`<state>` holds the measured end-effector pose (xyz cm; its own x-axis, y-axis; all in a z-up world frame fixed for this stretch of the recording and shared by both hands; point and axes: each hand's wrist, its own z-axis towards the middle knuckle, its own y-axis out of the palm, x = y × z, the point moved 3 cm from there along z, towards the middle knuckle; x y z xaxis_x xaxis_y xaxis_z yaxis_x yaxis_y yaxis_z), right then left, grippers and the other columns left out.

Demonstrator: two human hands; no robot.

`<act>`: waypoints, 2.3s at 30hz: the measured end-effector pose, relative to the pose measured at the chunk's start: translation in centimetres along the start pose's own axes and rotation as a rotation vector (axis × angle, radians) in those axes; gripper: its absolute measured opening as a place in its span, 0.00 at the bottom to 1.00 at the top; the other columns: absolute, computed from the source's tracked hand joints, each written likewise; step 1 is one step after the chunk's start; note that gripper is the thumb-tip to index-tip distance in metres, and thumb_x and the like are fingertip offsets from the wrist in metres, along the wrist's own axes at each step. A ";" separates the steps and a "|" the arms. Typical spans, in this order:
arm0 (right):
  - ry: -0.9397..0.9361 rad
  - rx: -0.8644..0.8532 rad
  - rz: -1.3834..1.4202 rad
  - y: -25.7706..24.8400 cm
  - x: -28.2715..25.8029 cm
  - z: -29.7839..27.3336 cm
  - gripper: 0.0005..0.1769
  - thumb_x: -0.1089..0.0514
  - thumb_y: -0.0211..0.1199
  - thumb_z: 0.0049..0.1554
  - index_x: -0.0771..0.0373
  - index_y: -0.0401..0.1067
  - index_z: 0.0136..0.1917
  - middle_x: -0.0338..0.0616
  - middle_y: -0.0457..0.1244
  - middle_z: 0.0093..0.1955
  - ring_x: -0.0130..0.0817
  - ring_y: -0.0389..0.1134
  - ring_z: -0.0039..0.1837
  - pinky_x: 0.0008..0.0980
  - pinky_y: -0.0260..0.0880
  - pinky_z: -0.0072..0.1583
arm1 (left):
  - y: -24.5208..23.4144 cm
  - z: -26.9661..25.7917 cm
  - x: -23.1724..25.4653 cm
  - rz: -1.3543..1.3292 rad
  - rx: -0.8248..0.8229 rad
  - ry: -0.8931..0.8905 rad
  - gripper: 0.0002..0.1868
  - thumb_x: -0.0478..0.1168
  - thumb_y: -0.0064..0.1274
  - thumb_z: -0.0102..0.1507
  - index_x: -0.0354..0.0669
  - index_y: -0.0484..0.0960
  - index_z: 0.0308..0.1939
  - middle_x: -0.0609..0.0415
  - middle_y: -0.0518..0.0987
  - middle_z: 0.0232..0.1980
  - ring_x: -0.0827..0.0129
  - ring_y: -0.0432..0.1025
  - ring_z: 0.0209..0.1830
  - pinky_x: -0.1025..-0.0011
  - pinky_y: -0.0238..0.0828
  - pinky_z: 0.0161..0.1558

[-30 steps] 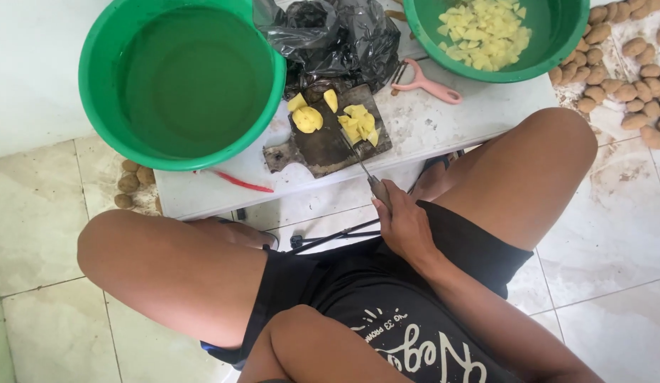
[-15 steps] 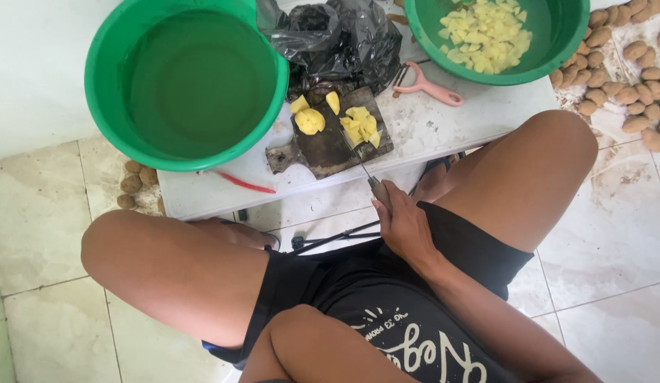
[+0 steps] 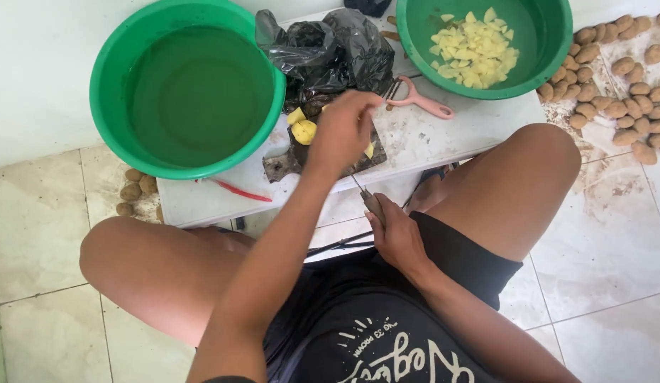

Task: Slicing peeled potatoes into small pieces on a cutting board using a knife.

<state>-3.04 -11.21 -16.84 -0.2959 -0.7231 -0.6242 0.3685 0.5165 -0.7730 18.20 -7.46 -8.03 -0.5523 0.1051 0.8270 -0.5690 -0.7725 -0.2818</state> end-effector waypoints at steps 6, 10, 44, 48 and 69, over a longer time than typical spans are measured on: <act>0.031 0.006 0.032 -0.5 0.1 0.7 0.26 0.44 0.58 0.63 0.60 0.70 0.68 0.52 0.70 0.45 0.57 0.73 0.48 0.49 0.74 0.43 | -2.0 3.1 -11.7 0.719 -0.194 -0.410 0.13 0.38 0.55 0.64 0.47 0.82 0.23 0.58 0.72 0.18 0.69 0.69 0.17 0.68 0.64 0.19; 0.049 -0.055 0.053 -0.2 0.4 0.6 0.26 0.45 0.57 0.64 0.61 0.68 0.70 0.55 0.69 0.48 0.61 0.72 0.48 0.52 0.73 0.43 | -1.2 3.0 -14.3 1.048 -0.185 -0.438 0.10 0.37 0.62 0.58 0.46 0.83 0.21 0.54 0.75 0.17 0.66 0.71 0.15 0.68 0.62 0.17; 0.075 -0.058 0.091 0.1 -0.2 0.5 0.26 0.47 0.59 0.64 0.63 0.68 0.70 0.61 0.69 0.53 0.63 0.72 0.55 0.54 0.74 0.51 | -3.6 -11.2 -6.7 0.762 -0.241 -0.604 0.19 0.37 0.59 0.65 0.55 0.82 0.60 0.55 0.84 0.49 0.57 0.77 0.53 0.55 0.74 0.56; 0.088 -0.056 0.088 -0.1 -0.2 0.5 0.26 0.46 0.58 0.64 0.62 0.69 0.70 0.59 0.70 0.53 0.62 0.72 0.55 0.53 0.74 0.52 | -3.9 -12.2 -7.5 0.647 -0.167 -0.521 0.14 0.37 0.61 0.65 0.53 0.86 0.54 0.55 0.85 0.48 0.55 0.76 0.51 0.54 0.73 0.55; 0.024 -0.065 0.169 0.1 -0.8 0.2 0.26 0.48 0.57 0.65 0.68 0.67 0.69 0.65 0.69 0.52 0.64 0.72 0.55 0.53 0.74 0.51 | -1.8 -12.7 -8.7 0.676 0.165 -0.349 0.11 0.45 0.68 0.61 0.55 0.88 0.47 0.64 0.82 0.45 0.64 0.76 0.46 0.62 0.65 0.51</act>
<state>-2.57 -10.68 -16.33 -0.2556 -0.6127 -0.7478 0.3569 0.6591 -0.6620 16.31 0.92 -20.93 -0.5072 -0.6045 0.6143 -0.0634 -0.6847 -0.7261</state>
